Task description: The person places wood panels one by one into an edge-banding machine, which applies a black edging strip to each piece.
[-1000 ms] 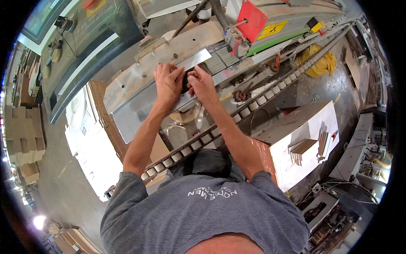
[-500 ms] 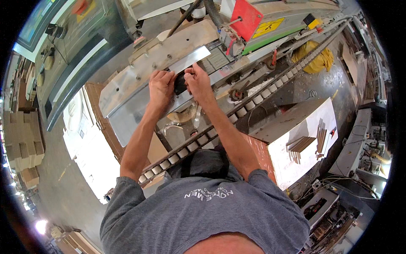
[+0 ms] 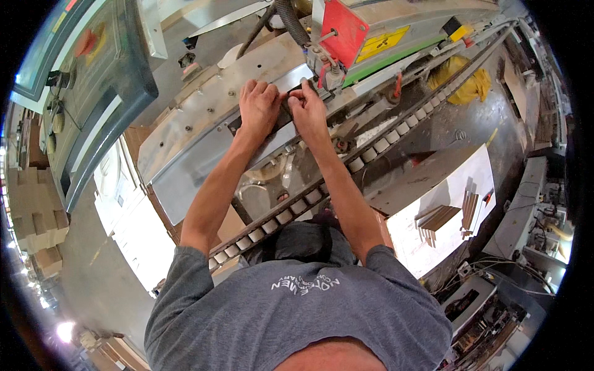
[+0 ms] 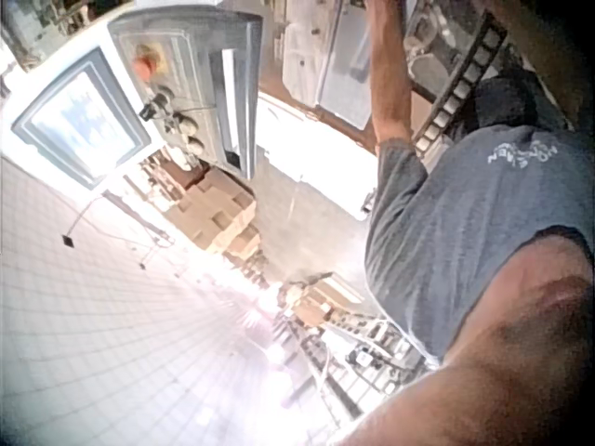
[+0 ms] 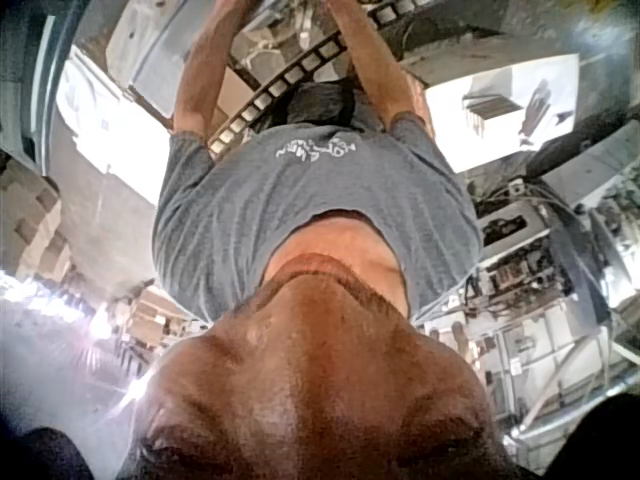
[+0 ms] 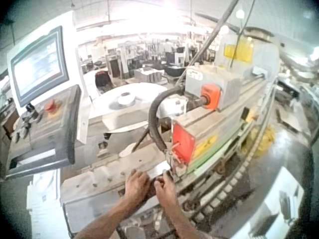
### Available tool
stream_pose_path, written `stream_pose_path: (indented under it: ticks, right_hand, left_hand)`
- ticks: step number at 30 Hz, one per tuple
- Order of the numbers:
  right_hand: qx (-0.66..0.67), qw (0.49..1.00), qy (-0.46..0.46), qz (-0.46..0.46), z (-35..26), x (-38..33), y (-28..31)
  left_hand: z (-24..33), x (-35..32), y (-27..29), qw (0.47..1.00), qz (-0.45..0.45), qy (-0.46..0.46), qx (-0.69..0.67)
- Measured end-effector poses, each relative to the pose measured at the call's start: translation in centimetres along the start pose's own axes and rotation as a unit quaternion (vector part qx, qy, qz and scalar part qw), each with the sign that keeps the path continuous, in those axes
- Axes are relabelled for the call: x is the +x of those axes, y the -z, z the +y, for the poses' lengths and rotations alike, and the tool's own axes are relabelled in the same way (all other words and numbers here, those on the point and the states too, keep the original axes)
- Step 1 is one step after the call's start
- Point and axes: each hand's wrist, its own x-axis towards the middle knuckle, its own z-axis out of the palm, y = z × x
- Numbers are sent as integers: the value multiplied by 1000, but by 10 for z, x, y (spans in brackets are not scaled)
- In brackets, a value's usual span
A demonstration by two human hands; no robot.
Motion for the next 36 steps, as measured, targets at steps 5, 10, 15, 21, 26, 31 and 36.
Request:
stream_pose_path:
  ticks: [5, 10, 15, 21, 26, 31, 36]
  right_hand:
    - [-17, 1000, -20, 11, 2, -28, 13]
    - [12, 999, 11, 38, -21, -66, 35]
    - [-103, 993, -14, 59, -41, -124, 86]
    - [-111, 986, -19, 120, -45, -217, 139]
    - [-174, 878, -120, 429, -36, -294, 239]
    - [-191, 734, -161, 631, 5, -366, 375]
    - [-109, 766, -298, 559, 44, -385, 428]
  left_hand:
    - [11, 32, -30, 1000, 0, -9, -7]
    - [9, 58, -41, 998, -64, -7, 27]
    - [11, 4, 42, 967, -222, 123, -10]
    - [18, -77, 128, 977, -74, 170, -104]
    - [122, -86, 97, 927, -203, 66, -307]
    - [183, -106, 71, 880, -288, 16, -378]
    - [216, -113, 48, 863, -321, -22, -389]
